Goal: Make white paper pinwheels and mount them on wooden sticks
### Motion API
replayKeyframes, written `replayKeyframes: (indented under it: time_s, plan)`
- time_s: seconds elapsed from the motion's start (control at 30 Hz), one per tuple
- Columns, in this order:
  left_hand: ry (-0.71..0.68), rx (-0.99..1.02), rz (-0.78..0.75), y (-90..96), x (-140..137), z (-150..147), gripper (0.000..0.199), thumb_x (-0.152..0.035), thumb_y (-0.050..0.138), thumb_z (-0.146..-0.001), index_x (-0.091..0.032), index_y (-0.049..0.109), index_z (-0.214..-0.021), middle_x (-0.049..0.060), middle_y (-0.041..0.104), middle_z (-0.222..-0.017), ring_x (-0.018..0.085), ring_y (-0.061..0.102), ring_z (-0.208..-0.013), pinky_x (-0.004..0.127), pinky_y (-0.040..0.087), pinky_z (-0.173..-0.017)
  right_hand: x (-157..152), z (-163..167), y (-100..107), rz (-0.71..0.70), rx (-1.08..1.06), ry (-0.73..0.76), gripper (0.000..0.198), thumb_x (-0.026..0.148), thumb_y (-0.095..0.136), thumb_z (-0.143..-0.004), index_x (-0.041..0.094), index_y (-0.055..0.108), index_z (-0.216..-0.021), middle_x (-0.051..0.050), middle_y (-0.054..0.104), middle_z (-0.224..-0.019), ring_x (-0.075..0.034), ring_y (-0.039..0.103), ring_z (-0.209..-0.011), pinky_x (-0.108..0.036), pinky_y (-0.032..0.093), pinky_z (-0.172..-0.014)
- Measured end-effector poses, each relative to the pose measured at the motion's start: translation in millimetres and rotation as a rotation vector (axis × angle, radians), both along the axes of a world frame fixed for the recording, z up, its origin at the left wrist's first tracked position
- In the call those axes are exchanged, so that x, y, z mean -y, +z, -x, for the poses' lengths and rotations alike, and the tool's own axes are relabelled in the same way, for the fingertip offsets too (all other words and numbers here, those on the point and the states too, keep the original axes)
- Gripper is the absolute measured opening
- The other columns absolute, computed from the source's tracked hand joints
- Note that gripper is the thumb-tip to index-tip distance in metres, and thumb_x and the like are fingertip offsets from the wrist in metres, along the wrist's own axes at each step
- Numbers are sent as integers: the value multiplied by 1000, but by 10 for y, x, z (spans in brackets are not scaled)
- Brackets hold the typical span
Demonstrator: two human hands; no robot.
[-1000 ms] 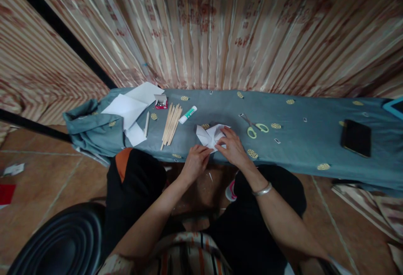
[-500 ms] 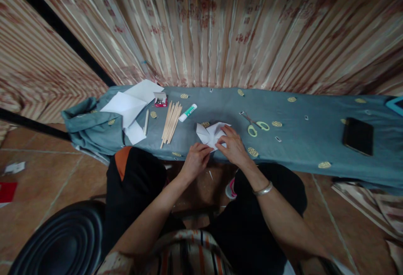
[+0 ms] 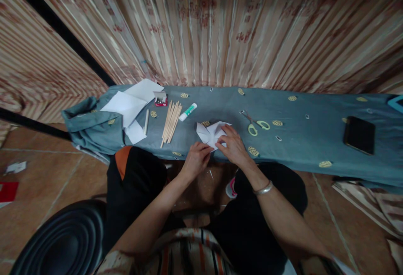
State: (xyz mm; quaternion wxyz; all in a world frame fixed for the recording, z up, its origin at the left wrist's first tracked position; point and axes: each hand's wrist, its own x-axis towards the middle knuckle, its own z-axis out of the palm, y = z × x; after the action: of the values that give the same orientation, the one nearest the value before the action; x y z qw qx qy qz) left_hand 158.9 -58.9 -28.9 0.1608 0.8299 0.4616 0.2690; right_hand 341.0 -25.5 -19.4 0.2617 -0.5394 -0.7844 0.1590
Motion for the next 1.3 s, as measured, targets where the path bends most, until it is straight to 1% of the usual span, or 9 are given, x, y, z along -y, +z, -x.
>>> replayKeyframes:
  time_s: [0.2,0.37,0.47,0.63,0.83,0.9,1.03,1.17,1.3]
  plan:
    - [-12,5,3,12,2,10,27,-9,57,-84,-20,70,-106,8,68,-102,23,57,-95,41,49,-85,9,4,5,-8,21,-3,14,22,60,-82,19,65,-70,-16,52,-138,-34,36,-137,-56,37,-102]
    - [-12,5,0,2,-6,4,26,-9,57,-84,-18,70,-105,9,68,-101,24,57,-94,41,49,-85,14,1,-8,-33,24,-7,12,21,62,-81,19,65,-70,-15,52,-138,-34,36,-137,-55,36,-104]
    - [-8,0,13,-3,-12,0,26,-10,56,-85,-19,70,-105,9,68,-102,24,57,-95,42,49,-85,9,-7,-26,-27,7,8,13,21,60,-82,20,65,-70,-12,51,-140,-34,34,-138,-56,35,-106]
    - [-8,-3,21,2,-14,-4,26,-11,56,-85,-20,71,-104,9,68,-102,24,57,-95,43,49,-86,13,-6,-31,-37,-8,5,12,21,60,-82,20,65,-72,-12,47,-143,-34,30,-140,-58,33,-106]
    - [-10,4,16,3,-20,-8,26,-9,58,-84,-18,71,-104,9,68,-102,24,57,-95,41,49,-85,64,32,40,-79,55,21,10,17,57,-83,18,67,-84,-16,42,-147,-35,26,-142,-57,37,-102]
    - [-9,4,20,2,-21,-9,26,-9,57,-84,-18,71,-104,9,68,-101,24,57,-95,41,49,-85,76,41,51,-73,62,29,17,16,55,-83,17,68,-94,-17,38,-150,-34,23,-144,-57,35,-103]
    - [-5,10,29,6,-20,-14,25,-9,57,-84,-19,71,-103,9,68,-101,24,57,-94,41,49,-85,81,40,36,-49,57,58,30,16,52,-85,19,68,-111,-13,32,-154,-33,19,-145,-57,30,-108]
    - [-12,16,26,12,-22,-12,26,-9,57,-84,-19,71,-104,8,68,-102,24,56,-94,40,49,-85,80,34,12,-42,97,67,32,16,51,-86,17,70,-111,-15,33,-154,-34,19,-145,-55,29,-109]
    - [-20,25,20,0,-24,-6,25,-9,57,-84,-17,71,-103,9,68,-101,24,56,-93,41,49,-85,84,34,1,-48,127,62,32,17,49,-88,17,70,-112,-14,34,-154,-34,19,-145,-54,29,-109]
